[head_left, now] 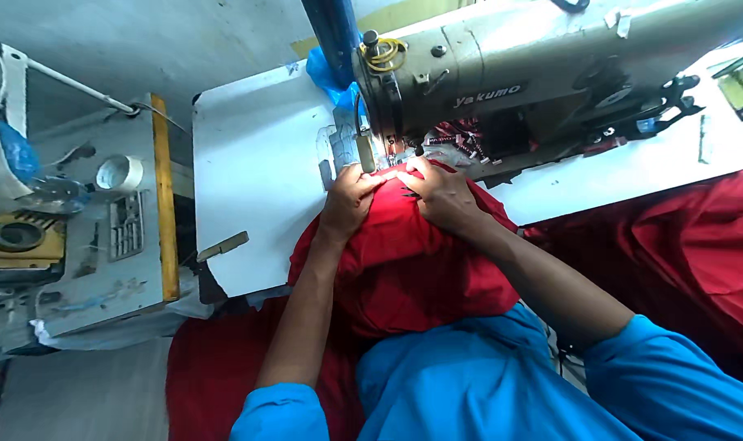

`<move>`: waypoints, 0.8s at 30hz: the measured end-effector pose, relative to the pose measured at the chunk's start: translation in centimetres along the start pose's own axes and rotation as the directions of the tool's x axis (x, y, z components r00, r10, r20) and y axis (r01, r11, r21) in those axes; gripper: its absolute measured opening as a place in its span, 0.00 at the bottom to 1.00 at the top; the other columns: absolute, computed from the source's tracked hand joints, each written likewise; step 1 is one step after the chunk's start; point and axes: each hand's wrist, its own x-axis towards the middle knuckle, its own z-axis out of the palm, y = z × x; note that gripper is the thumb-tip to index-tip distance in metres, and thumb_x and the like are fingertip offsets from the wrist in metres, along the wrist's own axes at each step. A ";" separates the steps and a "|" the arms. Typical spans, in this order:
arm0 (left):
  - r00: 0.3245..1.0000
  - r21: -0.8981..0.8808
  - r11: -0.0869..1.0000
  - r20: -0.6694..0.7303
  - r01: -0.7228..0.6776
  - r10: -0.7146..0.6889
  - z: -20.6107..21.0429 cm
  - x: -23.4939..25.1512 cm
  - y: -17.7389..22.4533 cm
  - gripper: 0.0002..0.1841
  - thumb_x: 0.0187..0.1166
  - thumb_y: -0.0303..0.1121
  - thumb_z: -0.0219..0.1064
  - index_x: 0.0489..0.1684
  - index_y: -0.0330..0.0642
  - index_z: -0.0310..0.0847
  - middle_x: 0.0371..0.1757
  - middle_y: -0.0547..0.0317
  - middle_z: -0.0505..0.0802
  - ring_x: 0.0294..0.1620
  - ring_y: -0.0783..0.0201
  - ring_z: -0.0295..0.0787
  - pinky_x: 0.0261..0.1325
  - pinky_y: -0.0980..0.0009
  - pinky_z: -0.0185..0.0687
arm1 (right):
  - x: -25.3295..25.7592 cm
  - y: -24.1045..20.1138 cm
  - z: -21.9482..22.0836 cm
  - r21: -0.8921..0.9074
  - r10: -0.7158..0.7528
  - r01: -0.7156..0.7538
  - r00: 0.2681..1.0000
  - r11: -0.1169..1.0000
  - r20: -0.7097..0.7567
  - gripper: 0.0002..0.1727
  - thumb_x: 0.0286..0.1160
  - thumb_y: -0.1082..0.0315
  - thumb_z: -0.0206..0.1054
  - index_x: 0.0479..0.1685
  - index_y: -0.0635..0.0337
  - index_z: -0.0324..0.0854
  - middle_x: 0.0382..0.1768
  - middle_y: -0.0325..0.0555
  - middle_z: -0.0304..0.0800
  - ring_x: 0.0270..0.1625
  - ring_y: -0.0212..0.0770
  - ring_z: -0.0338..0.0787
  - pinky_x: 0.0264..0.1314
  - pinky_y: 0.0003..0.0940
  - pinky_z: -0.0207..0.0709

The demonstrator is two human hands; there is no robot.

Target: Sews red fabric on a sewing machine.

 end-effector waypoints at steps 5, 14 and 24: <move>0.997 0.069 0.997 0.073 -0.024 0.019 -0.1 -0.4 0.1 0.18 0.83 0.26 0.62 0.64 0.53 0.92 0.61 0.50 0.87 0.64 0.53 0.81 0.69 0.58 0.77 | -0.4 -0.5 -0.1 -0.032 0.007 -0.007 1.000 0.999 0.007 0.24 0.72 0.71 0.65 0.70 0.46 0.86 0.73 0.47 0.81 0.53 0.51 0.90 0.39 0.50 0.85; 0.993 0.079 0.994 0.092 -0.079 0.072 0.2 1.6 -2.3 0.20 0.85 0.29 0.58 0.65 0.60 0.91 0.61 0.51 0.87 0.63 0.54 0.81 0.69 0.60 0.77 | 0.7 -1.8 0.1 -0.065 0.109 -0.108 0.994 0.992 0.018 0.28 0.70 0.72 0.64 0.73 0.44 0.85 0.71 0.48 0.81 0.49 0.51 0.91 0.35 0.50 0.85; 0.992 0.064 0.994 0.093 -0.092 0.086 0.3 2.5 -3.4 0.20 0.82 0.26 0.58 0.60 0.59 0.94 0.62 0.53 0.88 0.66 0.55 0.80 0.72 0.61 0.75 | 1.5 -3.4 0.6 -0.109 0.272 -0.269 0.962 0.957 0.012 0.25 0.74 0.68 0.63 0.72 0.43 0.86 0.69 0.48 0.82 0.52 0.51 0.91 0.37 0.50 0.85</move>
